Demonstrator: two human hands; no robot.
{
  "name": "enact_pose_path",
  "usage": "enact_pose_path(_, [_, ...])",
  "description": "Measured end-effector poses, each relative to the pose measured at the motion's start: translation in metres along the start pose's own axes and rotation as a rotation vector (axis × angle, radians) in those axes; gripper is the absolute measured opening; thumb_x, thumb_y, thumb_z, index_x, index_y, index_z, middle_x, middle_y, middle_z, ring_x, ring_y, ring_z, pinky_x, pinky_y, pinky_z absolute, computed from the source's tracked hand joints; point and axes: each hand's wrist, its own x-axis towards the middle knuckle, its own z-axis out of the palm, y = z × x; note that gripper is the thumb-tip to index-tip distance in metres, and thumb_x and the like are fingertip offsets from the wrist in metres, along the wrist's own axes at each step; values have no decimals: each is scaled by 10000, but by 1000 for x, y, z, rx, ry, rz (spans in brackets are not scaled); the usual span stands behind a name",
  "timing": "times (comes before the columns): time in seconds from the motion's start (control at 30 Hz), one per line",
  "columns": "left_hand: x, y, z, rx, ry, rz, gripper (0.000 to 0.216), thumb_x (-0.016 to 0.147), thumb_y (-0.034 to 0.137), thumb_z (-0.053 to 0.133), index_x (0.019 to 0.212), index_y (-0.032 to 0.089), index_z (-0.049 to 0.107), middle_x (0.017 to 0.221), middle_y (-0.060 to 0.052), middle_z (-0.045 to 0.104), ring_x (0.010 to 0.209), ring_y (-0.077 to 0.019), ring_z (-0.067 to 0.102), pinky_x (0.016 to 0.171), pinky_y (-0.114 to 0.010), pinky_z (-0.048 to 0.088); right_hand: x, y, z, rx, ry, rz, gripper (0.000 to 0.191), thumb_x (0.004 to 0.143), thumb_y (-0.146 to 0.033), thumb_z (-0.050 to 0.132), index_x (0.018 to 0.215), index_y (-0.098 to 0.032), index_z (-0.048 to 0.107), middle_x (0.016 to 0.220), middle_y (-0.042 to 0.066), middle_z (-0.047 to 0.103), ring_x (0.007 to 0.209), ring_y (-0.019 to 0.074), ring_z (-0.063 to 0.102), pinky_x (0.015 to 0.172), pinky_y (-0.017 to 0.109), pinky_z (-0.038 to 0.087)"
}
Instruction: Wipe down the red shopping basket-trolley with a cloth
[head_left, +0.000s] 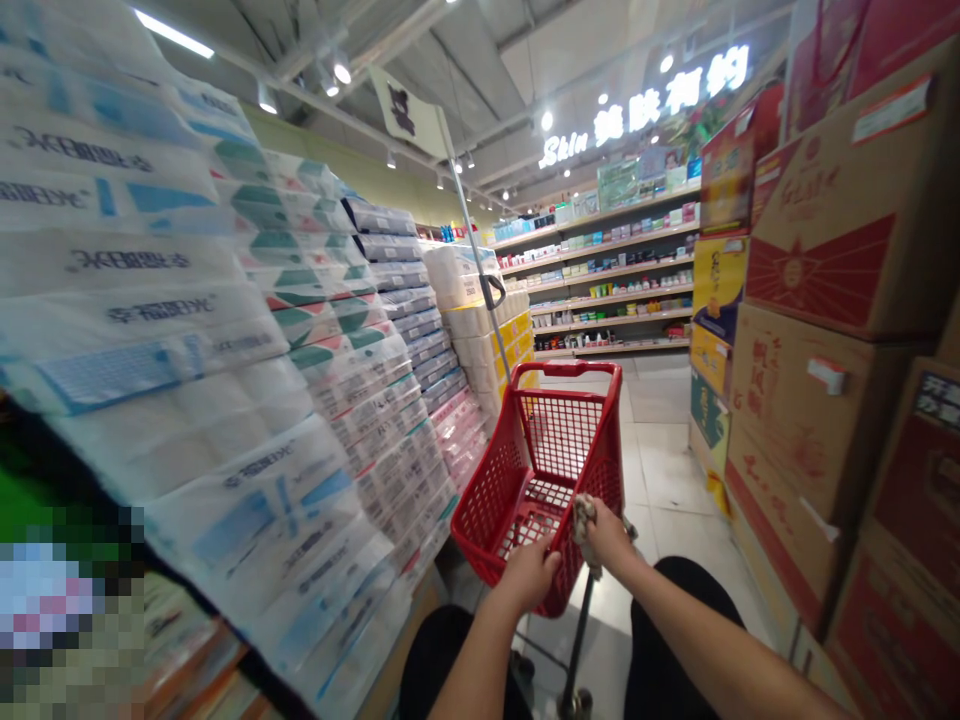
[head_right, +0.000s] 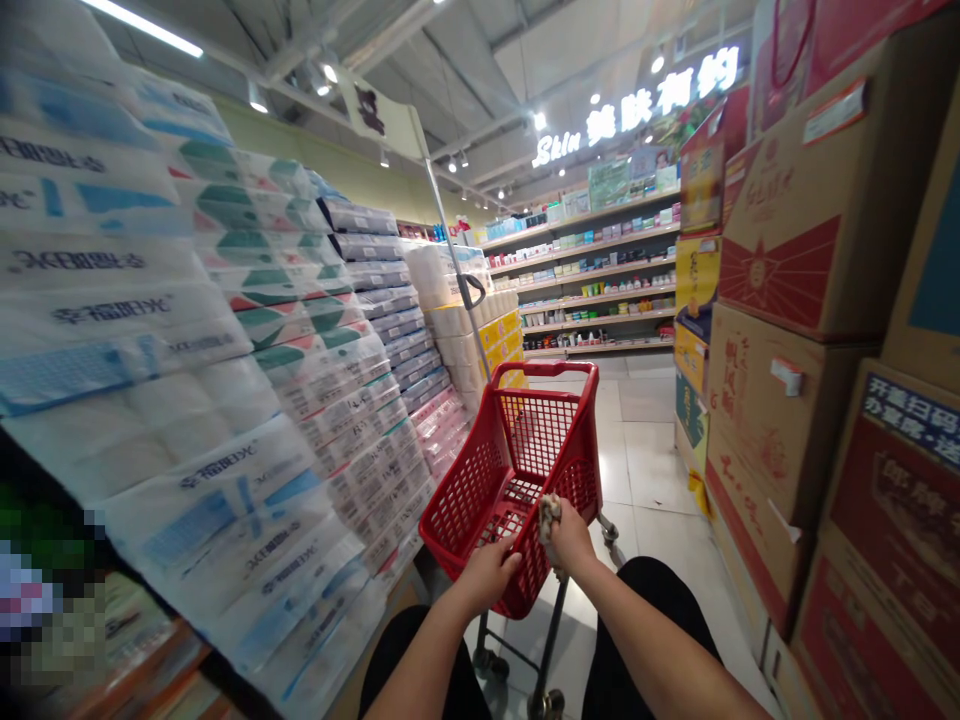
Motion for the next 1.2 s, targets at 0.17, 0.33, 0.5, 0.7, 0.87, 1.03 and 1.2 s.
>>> enact_pose_path(0.17, [1,-2,3,-11,30,44,439,888,381,413,1294,279,544,1188,-53,669,1118,-240,593,950,-332,411,-3,-1,2,36,51,-68,423,753,-113,431,1140,-170,591,1139,88,645,1048,195,609,913,270,438])
enact_pose_path(0.33, [1,0,2,9,35,34,433,884,382,415,1288,295,546,1170,-62,677,1098,-259,605,930,-356,421,-3,-2,0,-42,-36,46,367,748,-87,426,1060,-166,603,938,74,686,875,200,649,805,278,467])
enact_pose_path(0.5, [0,1,1,14,34,28,434,889,384,403,1288,293,547,1168,-69,677,1102,-270,603,939,-365,417,-7,-3,-1,9,24,-91,361,748,-95,439,1067,-180,585,1078,78,658,1010,191,615,881,265,439])
enact_pose_path(0.7, [0,1,2,16,33,18,439,898,382,401,1310,299,527,1202,-50,663,1123,-247,589,955,-343,406,-13,-7,-1,-39,-53,-38,304,723,-75,441,975,-172,580,919,65,675,863,192,637,770,257,447])
enact_pose_path(0.87, [1,3,1,34,27,1,440,898,375,405,1314,297,524,1193,-49,667,1112,-242,597,954,-341,406,-19,-13,-2,-15,-39,-44,291,720,-79,454,957,-200,573,926,39,674,864,177,632,757,239,436])
enact_pose_path(1.03, [2,0,3,40,24,8,455,897,386,400,1321,273,518,1212,-58,657,1125,-238,588,954,-333,407,-23,-16,-2,-9,-63,-43,223,731,-80,446,873,-203,566,867,33,670,810,168,623,713,229,420])
enact_pose_path(1.2, [4,-2,5,56,28,26,447,897,395,395,1305,275,534,1179,-63,673,1103,-248,603,944,-353,419,-25,-17,-2,-37,-95,-7,250,732,-67,457,924,-195,555,863,34,668,808,173,629,704,238,412])
